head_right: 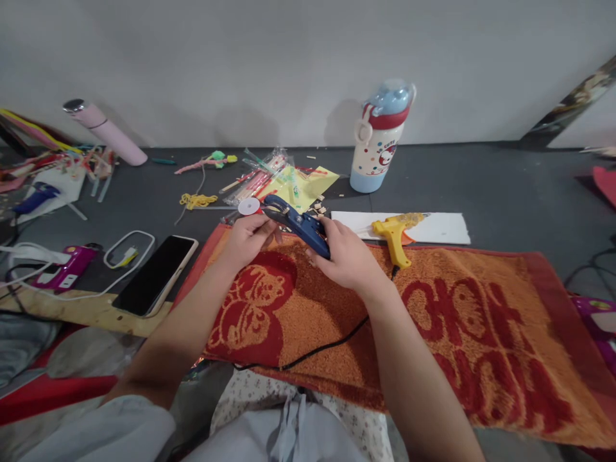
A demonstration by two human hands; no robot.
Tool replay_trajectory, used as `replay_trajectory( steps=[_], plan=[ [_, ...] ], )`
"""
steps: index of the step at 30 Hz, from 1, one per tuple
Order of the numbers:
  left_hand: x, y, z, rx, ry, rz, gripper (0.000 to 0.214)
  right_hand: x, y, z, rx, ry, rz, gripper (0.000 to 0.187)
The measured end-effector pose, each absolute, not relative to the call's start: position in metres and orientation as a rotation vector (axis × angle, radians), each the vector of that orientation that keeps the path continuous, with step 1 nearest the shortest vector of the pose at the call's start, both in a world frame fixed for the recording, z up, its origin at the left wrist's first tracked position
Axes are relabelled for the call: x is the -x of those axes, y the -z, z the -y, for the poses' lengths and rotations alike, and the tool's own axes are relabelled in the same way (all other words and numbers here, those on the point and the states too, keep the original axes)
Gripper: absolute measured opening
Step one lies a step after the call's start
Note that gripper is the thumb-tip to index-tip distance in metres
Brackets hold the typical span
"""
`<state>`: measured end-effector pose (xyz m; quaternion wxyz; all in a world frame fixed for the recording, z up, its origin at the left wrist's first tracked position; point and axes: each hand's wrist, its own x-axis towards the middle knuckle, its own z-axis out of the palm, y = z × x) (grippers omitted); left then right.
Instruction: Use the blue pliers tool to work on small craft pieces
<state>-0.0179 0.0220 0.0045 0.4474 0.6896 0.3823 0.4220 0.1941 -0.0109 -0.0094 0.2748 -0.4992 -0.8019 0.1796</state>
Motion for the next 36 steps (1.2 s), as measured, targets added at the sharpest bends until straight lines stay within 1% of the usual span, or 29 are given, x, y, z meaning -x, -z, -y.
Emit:
replay_trajectory(
  steps=[6, 12, 21, 24, 30, 36],
  plan=[
    [0.0200, 0.0018, -0.0250, -1.837, -1.064, -1.051, 0.048, -0.1916, 0.0083, 0.0125, 1.389, -0.463, 2.138, 0.053],
    [0.0212, -0.0012, -0.0262, -1.968, -1.160, -1.127, 0.037, -0.1884, 0.0078, 0.0137, 1.415, -0.467, 2.162, 0.050],
    [0.0225, 0.0045, -0.0295, -1.895, -1.204, -1.150, 0.024, -0.1873, 0.0075, 0.0152, 1.477, -0.385, 2.137, 0.051],
    [0.0235, 0.0053, -0.0298, -1.881, -1.198, -1.149, 0.023, -0.1871, 0.0070, 0.0151, 1.503, -0.376, 2.134, 0.051],
    [0.0238, 0.0060, -0.0304, -1.889, -1.233, -1.134, 0.026, -0.1868, 0.0050, 0.0159, 1.538, -0.337, 2.121, 0.044],
    [0.0243, 0.0068, -0.0306, -1.851, -1.225, -1.154, 0.025, -0.1860, 0.0042, 0.0163, 1.526, -0.381, 2.117, 0.046]
  ],
)
